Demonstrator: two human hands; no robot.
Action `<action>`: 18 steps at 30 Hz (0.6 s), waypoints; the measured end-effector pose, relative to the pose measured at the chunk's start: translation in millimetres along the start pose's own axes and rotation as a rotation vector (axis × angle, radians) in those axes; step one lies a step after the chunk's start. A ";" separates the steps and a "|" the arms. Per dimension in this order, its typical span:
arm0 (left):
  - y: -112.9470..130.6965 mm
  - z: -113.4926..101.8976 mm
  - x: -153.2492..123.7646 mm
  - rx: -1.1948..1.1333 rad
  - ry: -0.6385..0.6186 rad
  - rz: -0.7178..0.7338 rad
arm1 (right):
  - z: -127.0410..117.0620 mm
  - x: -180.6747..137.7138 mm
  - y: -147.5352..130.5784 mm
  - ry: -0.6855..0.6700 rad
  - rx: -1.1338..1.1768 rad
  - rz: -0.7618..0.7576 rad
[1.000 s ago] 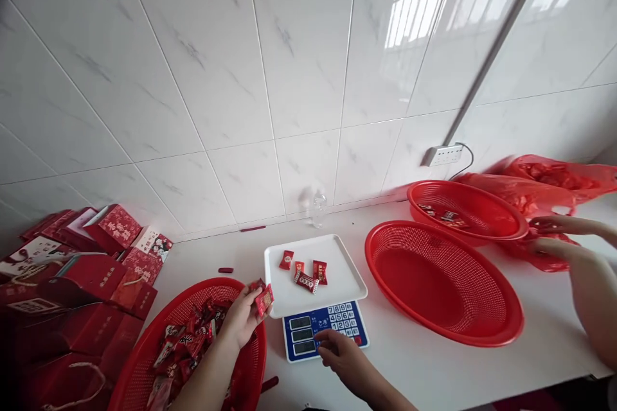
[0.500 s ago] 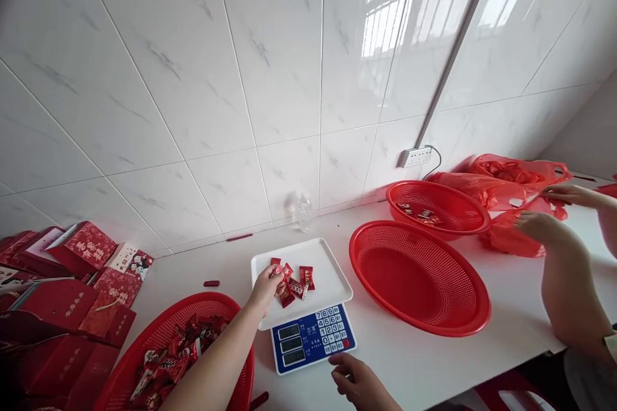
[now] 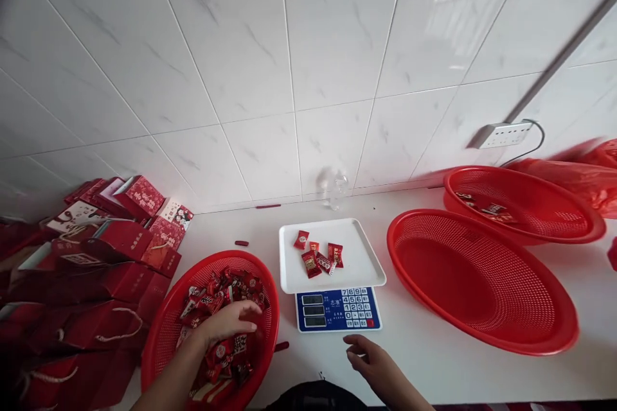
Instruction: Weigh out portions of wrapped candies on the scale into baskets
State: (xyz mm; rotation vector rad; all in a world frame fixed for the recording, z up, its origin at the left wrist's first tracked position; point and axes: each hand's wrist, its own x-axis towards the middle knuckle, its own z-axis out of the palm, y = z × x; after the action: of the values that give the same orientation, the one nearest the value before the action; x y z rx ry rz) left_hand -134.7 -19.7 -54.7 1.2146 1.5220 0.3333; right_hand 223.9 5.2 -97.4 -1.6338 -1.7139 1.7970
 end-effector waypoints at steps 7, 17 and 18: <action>-52.4 5.7 -0.4 0.553 0.758 -0.215 | 16.4 8.5 -44.0 -0.090 -0.142 -0.076; -81.2 -17.2 -5.2 0.762 0.863 -0.250 | 20.6 9.1 -33.8 -0.102 -0.196 -0.054; -81.4 -20.3 -6.0 0.729 0.879 -0.221 | 20.1 8.5 -32.0 -0.095 -0.199 -0.050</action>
State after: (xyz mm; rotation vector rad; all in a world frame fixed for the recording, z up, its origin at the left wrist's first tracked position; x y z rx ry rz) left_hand -194.0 -52.1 -104.9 1.5182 2.6744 0.1601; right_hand 188.5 9.8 -82.3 -1.5838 -2.0148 1.7566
